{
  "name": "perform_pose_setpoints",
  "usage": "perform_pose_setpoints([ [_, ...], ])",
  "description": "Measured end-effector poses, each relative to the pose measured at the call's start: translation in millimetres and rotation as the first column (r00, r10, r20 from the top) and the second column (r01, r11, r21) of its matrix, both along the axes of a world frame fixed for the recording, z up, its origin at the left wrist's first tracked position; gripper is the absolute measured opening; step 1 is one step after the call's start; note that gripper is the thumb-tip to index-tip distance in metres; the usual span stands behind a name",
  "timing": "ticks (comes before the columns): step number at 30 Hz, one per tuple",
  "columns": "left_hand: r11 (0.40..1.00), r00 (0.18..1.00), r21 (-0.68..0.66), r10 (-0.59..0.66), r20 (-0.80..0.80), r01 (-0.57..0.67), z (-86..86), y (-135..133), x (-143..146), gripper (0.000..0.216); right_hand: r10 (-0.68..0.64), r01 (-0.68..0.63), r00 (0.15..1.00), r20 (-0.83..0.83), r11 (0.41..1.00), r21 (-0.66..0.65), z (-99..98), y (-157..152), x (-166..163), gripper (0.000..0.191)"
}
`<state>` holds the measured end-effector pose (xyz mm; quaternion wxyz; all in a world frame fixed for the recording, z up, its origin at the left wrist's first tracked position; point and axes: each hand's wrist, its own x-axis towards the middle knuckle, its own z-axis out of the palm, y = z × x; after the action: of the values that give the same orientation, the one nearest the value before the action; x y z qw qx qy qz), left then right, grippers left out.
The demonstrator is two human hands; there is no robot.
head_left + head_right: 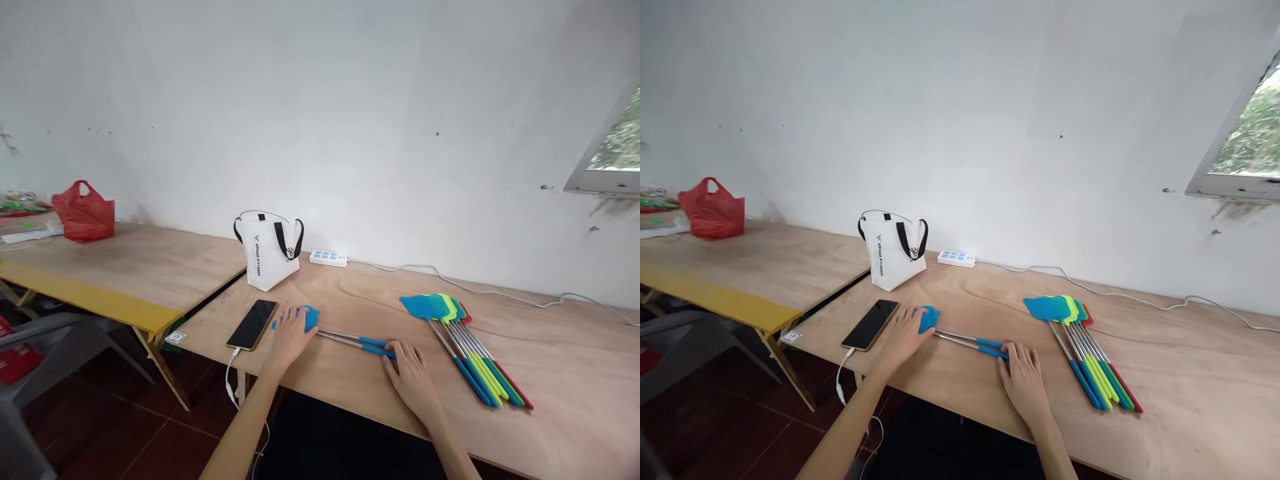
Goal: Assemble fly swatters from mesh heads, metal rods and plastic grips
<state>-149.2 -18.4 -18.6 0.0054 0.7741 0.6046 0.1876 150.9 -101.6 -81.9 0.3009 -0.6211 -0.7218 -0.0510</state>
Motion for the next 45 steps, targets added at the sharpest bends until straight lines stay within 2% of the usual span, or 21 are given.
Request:
perform_pose_setpoints([
  [4, 0.975, 0.980, -0.141, 0.157, -0.121, -0.173, 0.1, 11, -29, 0.066, 0.045, -0.045, 0.999, 0.027, 0.999, -0.018, 4.2, -2, -3, 0.022],
  [7, 0.957, 0.975, -0.212, 0.170, -0.144, -0.198, 0.9, 15, -36, 0.074, 0.068, -0.066, 0.995, 0.069, 0.998, -0.021, 8.9, -4, -5, 0.024],
  [9, 0.962, 0.974, -0.186, 0.177, -0.139, -0.201, 4.0, 14, -36, 0.075, 0.093, -0.090, 0.991, 0.099, 0.995, -0.030, 12.8, -6, -5, 0.025],
  [11, 0.974, 0.982, -0.144, 0.164, -0.090, -0.175, 8.4, 13, -37, 0.071, 0.128, -0.124, 0.983, 0.128, 0.992, -0.034, 16.6, -9, -7, 0.027],
  [14, 0.994, 0.987, -0.102, 0.060, 0.152, -0.045, 15.0, 12, -40, 0.060, 0.169, -0.168, 0.970, 0.173, 0.985, -0.021, 19.6, -13, -17, 0.029],
  [17, 0.998, 0.874, -0.017, -0.052, 0.483, 0.068, 22.4, 12, -42, 0.053, 0.186, -0.196, 0.961, 0.205, 0.980, 0.028, 18.6, -19, -42, 0.030],
  [19, 0.995, 0.759, 0.064, -0.096, 0.644, 0.072, 28.6, 11, -41, 0.043, 0.207, -0.225, 0.954, 0.218, 0.972, 0.062, 17.2, -23, -63, 0.034],
  [21, 0.992, 0.672, 0.123, -0.110, 0.732, 0.029, 35.4, 8, -37, 0.032, 0.202, -0.227, 0.956, 0.215, 0.969, 0.101, 16.2, -27, -80, 0.038],
  [27, 0.990, 0.599, 0.138, -0.109, 0.793, -0.002, 48.5, -1, -25, 0.039, 0.206, -0.220, 0.969, 0.136, 0.971, 0.098, 14.4, -34, -93, 0.023],
  [30, 0.989, 0.604, 0.144, -0.105, 0.790, -0.017, 49.4, -4, -21, 0.038, 0.184, -0.202, 0.973, 0.140, 0.971, 0.129, 10.6, -36, -96, 0.032],
  [35, 0.988, 0.586, 0.151, -0.114, 0.802, -0.015, 48.6, -7, -15, 0.036, 0.149, -0.161, 0.985, 0.086, 0.974, 0.158, 5.2, -34, -104, 0.012],
  [39, 0.984, 0.538, 0.177, -0.153, 0.829, 0.007, 46.8, -8, -13, 0.035, 0.165, -0.171, 0.985, 0.050, 0.974, 0.149, 6.8, -30, -96, 0.017],
  [42, 0.985, 0.458, 0.174, -0.163, 0.874, 0.019, 44.6, -6, -9, 0.035, 0.139, -0.135, 0.988, -0.064, 0.988, 0.072, 12.5, -24, -78, 0.025],
  [45, 0.992, 0.309, 0.121, -0.128, 0.942, 0.042, 42.5, -4, -3, 0.040, 0.111, -0.111, 0.952, -0.284, 0.994, 0.014, 23.4, -19, -54, 0.027],
])
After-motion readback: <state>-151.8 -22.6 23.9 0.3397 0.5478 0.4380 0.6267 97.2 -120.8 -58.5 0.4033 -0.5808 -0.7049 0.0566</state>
